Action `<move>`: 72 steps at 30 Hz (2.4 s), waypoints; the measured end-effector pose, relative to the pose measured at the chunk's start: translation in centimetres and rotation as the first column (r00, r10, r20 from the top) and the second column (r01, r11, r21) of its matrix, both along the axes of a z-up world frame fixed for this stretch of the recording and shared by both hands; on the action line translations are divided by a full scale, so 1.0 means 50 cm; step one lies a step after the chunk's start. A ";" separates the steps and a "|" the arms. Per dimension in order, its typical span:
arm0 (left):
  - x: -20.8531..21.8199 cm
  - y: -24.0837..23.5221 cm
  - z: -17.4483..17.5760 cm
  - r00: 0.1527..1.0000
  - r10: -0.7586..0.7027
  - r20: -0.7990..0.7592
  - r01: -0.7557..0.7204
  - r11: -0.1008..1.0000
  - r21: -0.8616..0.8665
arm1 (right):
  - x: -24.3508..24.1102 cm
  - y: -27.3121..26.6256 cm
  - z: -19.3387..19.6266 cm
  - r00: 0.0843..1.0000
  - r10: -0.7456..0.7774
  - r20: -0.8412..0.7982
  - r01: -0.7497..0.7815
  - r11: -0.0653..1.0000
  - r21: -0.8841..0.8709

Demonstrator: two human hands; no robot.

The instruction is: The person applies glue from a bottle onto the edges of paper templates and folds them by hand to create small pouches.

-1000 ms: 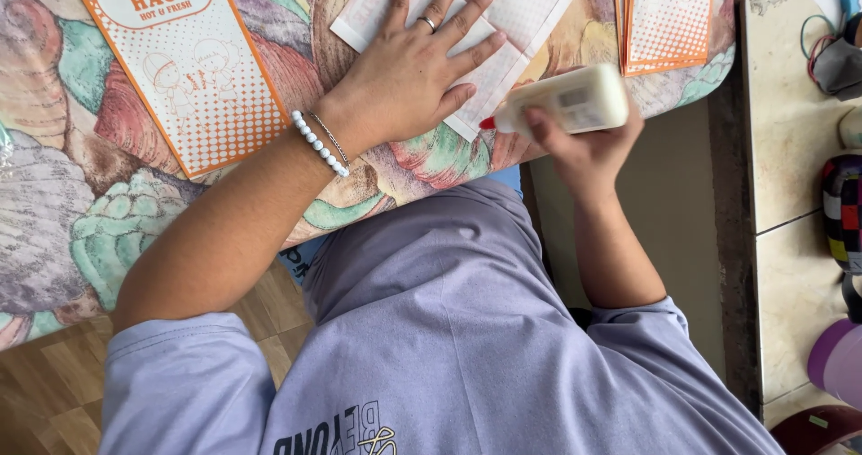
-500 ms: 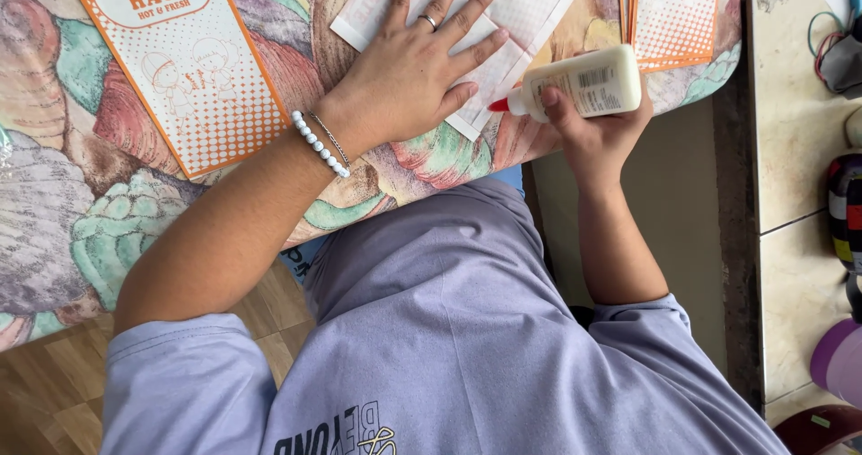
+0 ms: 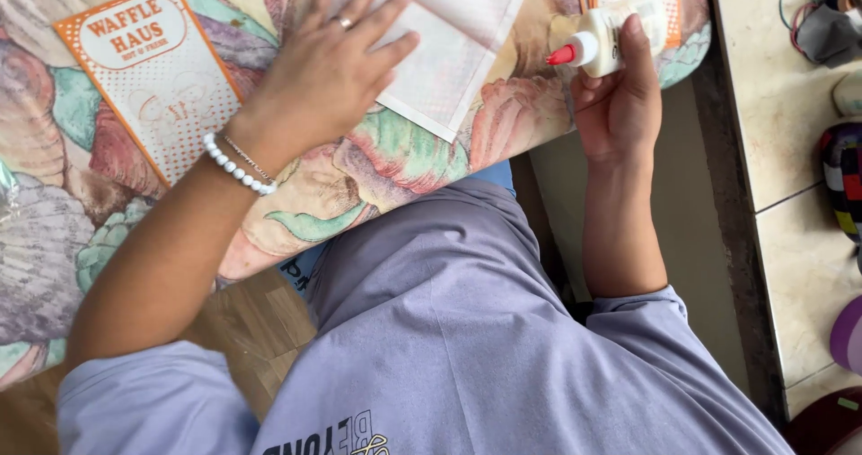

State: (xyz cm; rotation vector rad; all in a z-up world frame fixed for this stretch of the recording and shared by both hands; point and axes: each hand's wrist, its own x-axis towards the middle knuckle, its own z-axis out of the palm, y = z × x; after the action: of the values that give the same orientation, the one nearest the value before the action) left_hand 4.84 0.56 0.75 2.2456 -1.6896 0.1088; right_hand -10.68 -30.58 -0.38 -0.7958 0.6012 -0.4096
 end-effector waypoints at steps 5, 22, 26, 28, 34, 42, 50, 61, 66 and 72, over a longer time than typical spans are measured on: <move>-0.098 -0.033 0.012 0.953 0.289 0.088 -0.300 0.936 0.182 | -0.011 0.006 0.026 1.000 0.008 0.022 -0.010 0.997 0.072; -0.069 -0.027 0.011 0.978 0.206 0.029 -0.200 0.970 -0.136 | -0.057 0.146 -0.015 0.998 -0.068 0.014 0.055 0.664 -0.745; -0.079 0.023 -0.005 0.988 0.135 0.080 -0.131 0.990 -0.058 | -0.041 0.206 -0.018 0.997 0.068 0.039 0.000 0.488 -0.873; -0.083 0.028 -0.009 0.987 0.138 0.083 -0.130 0.987 -0.095 | -0.036 0.215 -0.022 0.996 0.085 0.010 -0.021 0.351 -0.936; -0.084 0.023 -0.019 0.983 0.182 -0.026 -0.184 0.973 -0.137 | -0.026 0.163 -0.043 0.996 -0.093 0.009 0.045 0.388 -0.921; -0.088 0.020 -0.030 0.979 0.204 0.005 -0.200 0.966 -0.166 | -0.031 0.258 0.013 0.990 0.137 0.039 0.012 0.195 -0.981; -0.086 0.019 -0.031 0.979 0.197 -0.044 -0.202 0.958 -0.203 | -0.033 0.154 -0.046 0.988 -0.095 0.124 0.147 0.293 -0.945; -0.087 0.019 -0.027 0.978 0.201 -0.048 -0.206 0.962 -0.178 | -0.048 0.207 -0.041 0.997 -0.072 -0.003 0.018 0.283 -0.959; -0.087 0.019 -0.027 0.980 0.199 -0.032 -0.201 0.962 -0.186 | -0.033 0.128 -0.037 0.976 -0.102 0.192 0.215 0.320 -0.923; -0.086 0.020 -0.028 0.981 0.188 -0.052 -0.195 0.964 -0.181 | -0.052 0.252 -0.019 0.998 0.046 0.046 0.027 0.349 -0.937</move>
State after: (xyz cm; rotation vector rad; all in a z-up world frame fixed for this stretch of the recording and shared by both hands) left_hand 0.52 1.58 -0.67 2.2501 -1.3798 0.2610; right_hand -13.30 -17.99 -1.32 -1.9259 0.2276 -0.8003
